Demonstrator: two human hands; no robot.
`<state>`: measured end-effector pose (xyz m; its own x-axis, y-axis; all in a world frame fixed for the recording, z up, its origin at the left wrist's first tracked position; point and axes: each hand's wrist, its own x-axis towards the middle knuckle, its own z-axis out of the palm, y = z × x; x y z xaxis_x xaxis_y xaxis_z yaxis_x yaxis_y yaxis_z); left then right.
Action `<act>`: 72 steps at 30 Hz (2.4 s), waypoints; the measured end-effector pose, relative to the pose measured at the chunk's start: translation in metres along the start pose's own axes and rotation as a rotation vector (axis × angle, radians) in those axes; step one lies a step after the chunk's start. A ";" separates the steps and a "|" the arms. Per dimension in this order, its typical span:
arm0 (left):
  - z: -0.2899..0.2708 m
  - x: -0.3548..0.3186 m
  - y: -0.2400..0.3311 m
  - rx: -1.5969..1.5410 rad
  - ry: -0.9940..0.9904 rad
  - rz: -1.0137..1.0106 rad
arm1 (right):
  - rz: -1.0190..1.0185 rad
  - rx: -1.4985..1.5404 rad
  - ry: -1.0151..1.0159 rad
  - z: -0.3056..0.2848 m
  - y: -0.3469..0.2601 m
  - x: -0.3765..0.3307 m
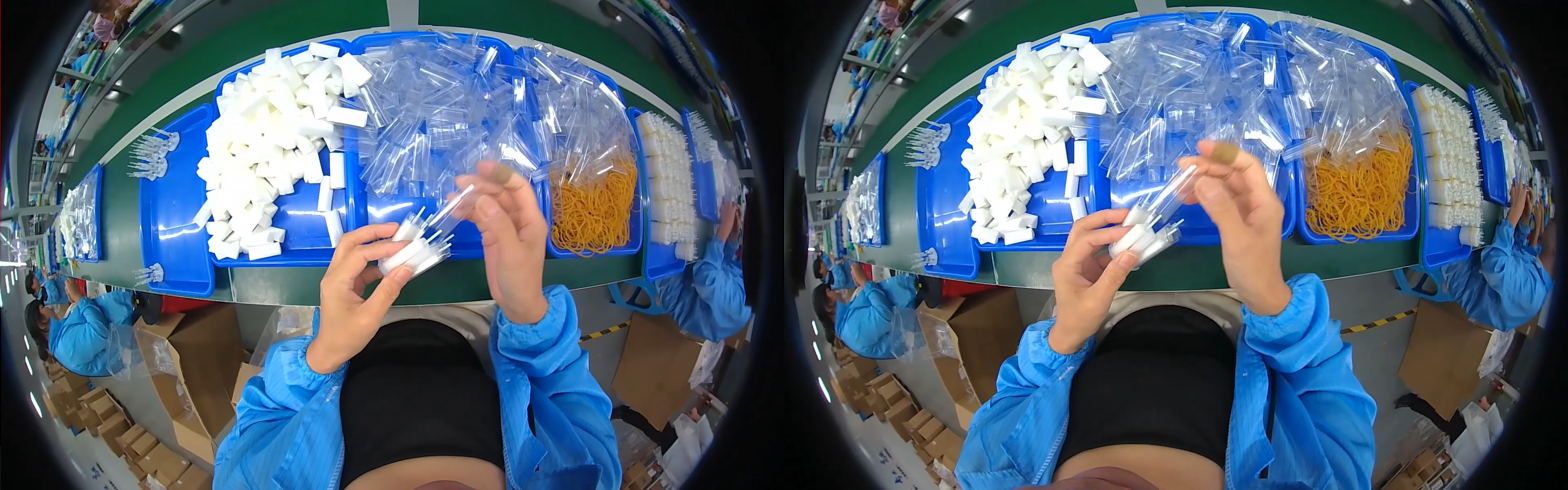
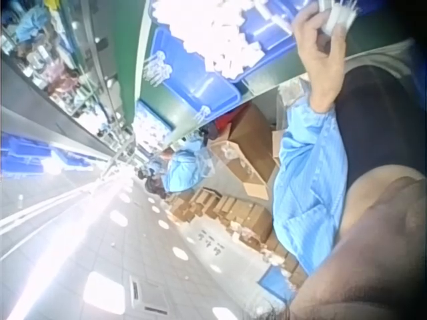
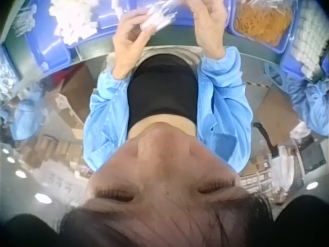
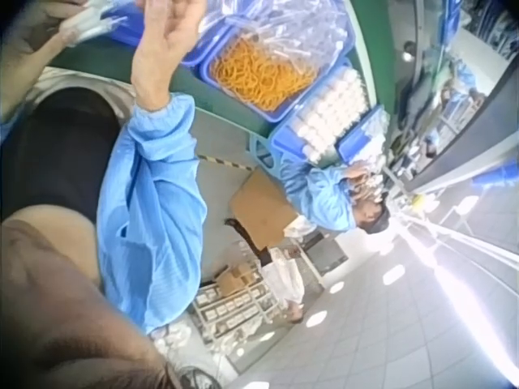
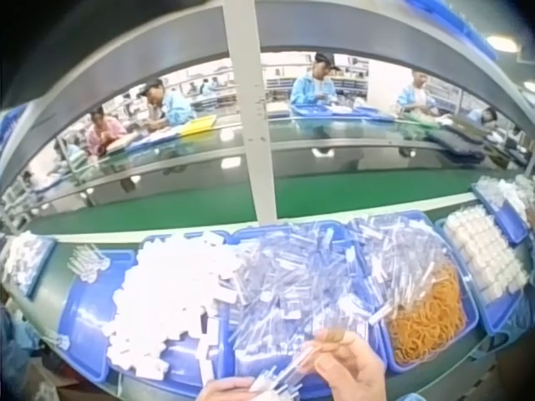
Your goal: The person assembles small white plastic components into a circular holder by hand, then secures them with a rubber band.
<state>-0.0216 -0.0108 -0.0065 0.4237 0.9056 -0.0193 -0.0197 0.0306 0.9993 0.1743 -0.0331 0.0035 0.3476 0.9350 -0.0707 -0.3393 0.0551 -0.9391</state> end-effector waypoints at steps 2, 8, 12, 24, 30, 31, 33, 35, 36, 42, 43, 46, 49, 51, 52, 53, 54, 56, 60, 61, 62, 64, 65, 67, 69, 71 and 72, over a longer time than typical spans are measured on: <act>0.002 0.001 0.003 -0.002 0.001 -0.014 | 0.015 -0.028 -0.036 0.001 0.004 -0.005; 0.004 -0.001 0.002 0.002 0.021 0.001 | -0.035 -0.071 -0.115 0.010 0.004 -0.008; 0.001 -0.001 0.002 0.002 0.047 -0.002 | -0.011 -0.059 -0.126 0.009 0.004 -0.008; -0.003 -0.002 -0.003 0.004 0.044 0.035 | -0.107 -0.142 -0.115 0.009 0.014 -0.019; 0.001 -0.001 0.000 0.080 0.097 0.039 | -0.146 -0.109 -0.096 0.016 0.019 -0.028; 0.001 -0.001 -0.001 0.081 0.097 0.040 | -0.179 -0.136 -0.094 0.016 0.023 -0.029; 0.000 -0.001 -0.003 0.266 0.116 0.082 | -0.213 -0.163 -0.092 0.014 0.026 -0.029; 0.004 -0.002 0.000 0.229 0.117 0.089 | -0.277 -0.249 -0.107 0.011 0.027 -0.028; 0.005 -0.002 0.000 0.192 0.119 0.097 | -0.277 -0.250 -0.106 0.010 0.026 -0.027; 0.005 -0.003 -0.003 0.129 0.133 0.061 | -0.115 -0.230 -0.201 0.002 0.016 -0.020; 0.004 -0.004 -0.004 0.128 0.132 0.062 | -0.088 -0.193 -0.197 0.000 0.016 -0.020; 0.003 -0.004 -0.004 0.193 0.119 0.120 | -0.161 -0.290 -0.163 0.001 0.018 -0.021; 0.005 -0.002 -0.002 0.193 0.140 0.148 | -0.334 -0.507 -0.113 -0.001 0.020 -0.020; 0.008 0.000 -0.002 0.221 0.120 0.141 | -0.409 -0.588 -0.082 -0.004 0.020 -0.020; 0.006 0.000 -0.002 0.218 0.119 0.142 | -0.295 -0.462 -0.097 0.002 0.021 -0.021; 0.004 -0.001 -0.002 0.240 0.123 0.144 | -0.181 -0.335 -0.109 0.005 0.021 -0.022; 0.003 -0.001 -0.002 0.263 0.125 0.147 | -0.182 -0.337 -0.106 0.005 0.019 -0.021; -0.001 -0.002 -0.003 0.255 0.095 0.147 | -0.135 -0.331 -0.145 0.007 0.015 -0.019; -0.005 0.001 0.008 -0.033 0.014 0.065 | -0.085 -0.211 -0.105 0.002 0.007 -0.009; -0.007 0.000 0.006 -0.033 0.014 0.065 | -0.057 -0.176 -0.110 -0.002 0.004 -0.008; -0.009 0.000 0.004 -0.152 -0.008 0.066 | -0.028 -0.140 -0.115 -0.006 0.001 -0.007; -0.010 -0.002 -0.001 -0.271 -0.029 0.067 | 0.000 -0.144 -0.143 -0.010 -0.001 -0.009; -0.010 -0.004 -0.003 -0.273 -0.024 0.090 | 0.011 -0.138 -0.137 -0.010 -0.001 -0.011; -0.008 -0.007 -0.004 -0.273 -0.017 0.114 | 0.024 -0.130 -0.133 -0.010 -0.001 -0.015; -0.008 -0.010 -0.003 -0.240 -0.011 0.135 | -0.035 -0.118 -0.117 -0.009 0.002 -0.018; -0.007 -0.009 -0.006 -0.220 -0.006 0.162 | -0.021 -0.123 -0.087 -0.009 0.004 -0.022; -0.006 -0.009 -0.007 -0.197 -0.001 0.189 | -0.008 -0.127 -0.059 -0.009 0.004 -0.023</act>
<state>-0.0309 -0.0170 -0.0134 0.3967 0.9026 0.1675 -0.2747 -0.0574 0.9598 0.1729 -0.0572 -0.0021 0.2967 0.9538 -0.0468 -0.2221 0.0213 -0.9748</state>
